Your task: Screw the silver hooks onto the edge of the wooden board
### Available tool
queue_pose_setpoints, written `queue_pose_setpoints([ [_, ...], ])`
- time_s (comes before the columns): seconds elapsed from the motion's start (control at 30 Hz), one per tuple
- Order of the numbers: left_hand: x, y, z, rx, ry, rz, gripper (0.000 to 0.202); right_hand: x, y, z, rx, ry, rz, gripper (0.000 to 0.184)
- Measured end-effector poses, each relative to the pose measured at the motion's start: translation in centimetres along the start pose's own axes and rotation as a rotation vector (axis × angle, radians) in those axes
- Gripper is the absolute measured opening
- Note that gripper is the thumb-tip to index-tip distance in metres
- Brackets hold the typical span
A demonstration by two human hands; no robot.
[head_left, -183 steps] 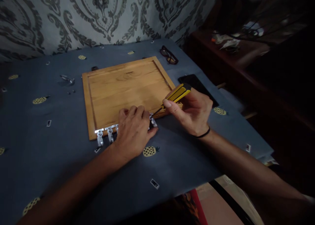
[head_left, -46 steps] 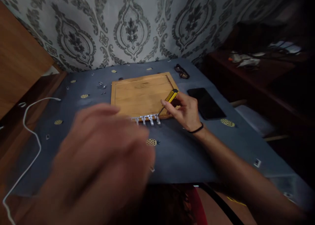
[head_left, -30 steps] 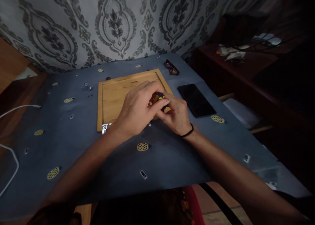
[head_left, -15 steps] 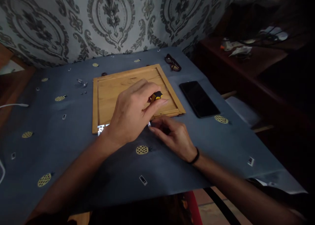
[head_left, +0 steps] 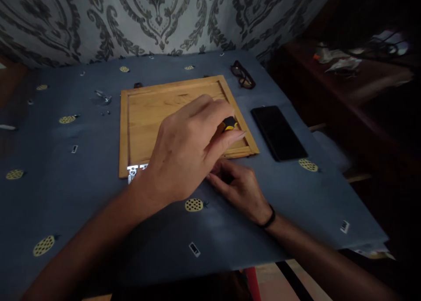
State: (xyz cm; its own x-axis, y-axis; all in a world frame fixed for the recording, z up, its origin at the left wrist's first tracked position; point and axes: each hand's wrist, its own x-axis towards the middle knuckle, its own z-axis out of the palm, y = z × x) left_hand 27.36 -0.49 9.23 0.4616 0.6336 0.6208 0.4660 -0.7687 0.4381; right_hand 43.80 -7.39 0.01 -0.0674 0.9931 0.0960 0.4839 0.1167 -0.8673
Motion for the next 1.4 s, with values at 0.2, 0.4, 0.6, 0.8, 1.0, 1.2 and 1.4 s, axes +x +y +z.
queue_pose_setpoints([
  [0.2, 0.1, -0.1, -0.1, -0.036, -0.023, -0.013, 0.014, 0.3, -0.8, -0.2, 0.151, -0.083, 0.157, 0.046],
  [0.4, 0.3, -0.3, -0.1, -0.075, -0.062, -0.072, 0.013, 0.7, -1.4, -0.5, 0.165, -0.122, 0.196, 0.058],
  [0.6, 0.4, -0.6, -0.9, -0.06, -0.032, -0.094, 0.013, 0.7, -1.1, -0.5, 0.144, -0.129, 0.188, 0.058],
  [0.8, 0.8, -0.5, -1.4, -0.017, -0.079, -0.047, 0.028, 0.7, -1.3, -0.6, 0.12, -0.124, 0.171, 0.052],
  [1.0, 1.3, 0.3, -1.3, 0.024, -0.152, -0.108, 0.015, 0.8, -1.4, -0.6, 0.095, -0.125, 0.141, 0.051],
  [1.2, 0.9, 0.0, -1.1, -0.034, -0.133, -0.084, 0.016, 0.8, -1.4, -0.5, 0.082, -0.112, 0.137, 0.052],
  [1.4, 0.9, -0.1, -1.2, -0.094, -0.133, -0.104, 0.014, 0.7, -1.3, -0.5, 0.147, -0.11, 0.165, 0.054],
])
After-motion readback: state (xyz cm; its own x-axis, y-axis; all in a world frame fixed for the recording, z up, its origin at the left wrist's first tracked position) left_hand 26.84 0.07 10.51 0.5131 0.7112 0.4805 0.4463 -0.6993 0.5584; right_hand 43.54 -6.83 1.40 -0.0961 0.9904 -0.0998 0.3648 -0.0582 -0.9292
